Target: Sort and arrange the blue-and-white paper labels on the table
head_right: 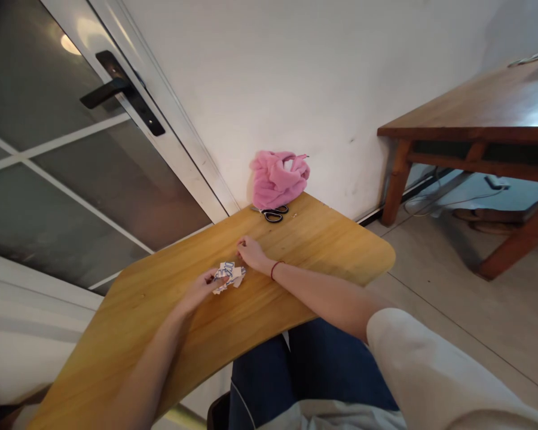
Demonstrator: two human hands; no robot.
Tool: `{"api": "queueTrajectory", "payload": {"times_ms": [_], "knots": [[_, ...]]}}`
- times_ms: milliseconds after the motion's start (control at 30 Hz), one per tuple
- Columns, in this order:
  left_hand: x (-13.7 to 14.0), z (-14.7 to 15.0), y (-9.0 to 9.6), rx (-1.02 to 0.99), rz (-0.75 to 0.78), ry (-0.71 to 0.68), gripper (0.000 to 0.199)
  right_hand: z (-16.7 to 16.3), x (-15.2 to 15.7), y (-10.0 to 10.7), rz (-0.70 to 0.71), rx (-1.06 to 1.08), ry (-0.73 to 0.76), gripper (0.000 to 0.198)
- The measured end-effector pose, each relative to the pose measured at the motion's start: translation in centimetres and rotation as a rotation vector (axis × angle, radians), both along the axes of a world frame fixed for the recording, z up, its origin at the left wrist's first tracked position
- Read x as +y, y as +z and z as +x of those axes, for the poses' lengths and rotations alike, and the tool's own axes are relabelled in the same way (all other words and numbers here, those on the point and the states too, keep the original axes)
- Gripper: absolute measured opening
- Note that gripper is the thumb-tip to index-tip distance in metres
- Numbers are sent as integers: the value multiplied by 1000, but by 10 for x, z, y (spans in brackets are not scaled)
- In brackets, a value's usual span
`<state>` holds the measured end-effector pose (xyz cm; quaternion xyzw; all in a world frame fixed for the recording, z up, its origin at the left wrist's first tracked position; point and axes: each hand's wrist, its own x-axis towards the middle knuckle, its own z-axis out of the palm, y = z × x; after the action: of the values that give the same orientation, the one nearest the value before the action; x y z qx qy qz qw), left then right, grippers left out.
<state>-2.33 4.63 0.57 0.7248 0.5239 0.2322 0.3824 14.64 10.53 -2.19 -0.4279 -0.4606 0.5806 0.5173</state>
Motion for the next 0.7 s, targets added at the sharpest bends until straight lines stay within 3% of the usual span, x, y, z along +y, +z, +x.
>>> {"api": "queueTrajectory", "payload": {"times_ms": [133,300,500,700], "knots": [[-1,4,-9,77,107,24,35,-3,-5,-1,-7,5,-86,5],[-4,18,-22,153,244,35,56,-9,-12,-3,18,21,-88,7],[-8,35,-26,175,266,61,31,-9,-14,-1,5,50,-75,10],[-14,36,-21,76,191,-19,23,-9,-14,1,-7,84,-73,9]]}}
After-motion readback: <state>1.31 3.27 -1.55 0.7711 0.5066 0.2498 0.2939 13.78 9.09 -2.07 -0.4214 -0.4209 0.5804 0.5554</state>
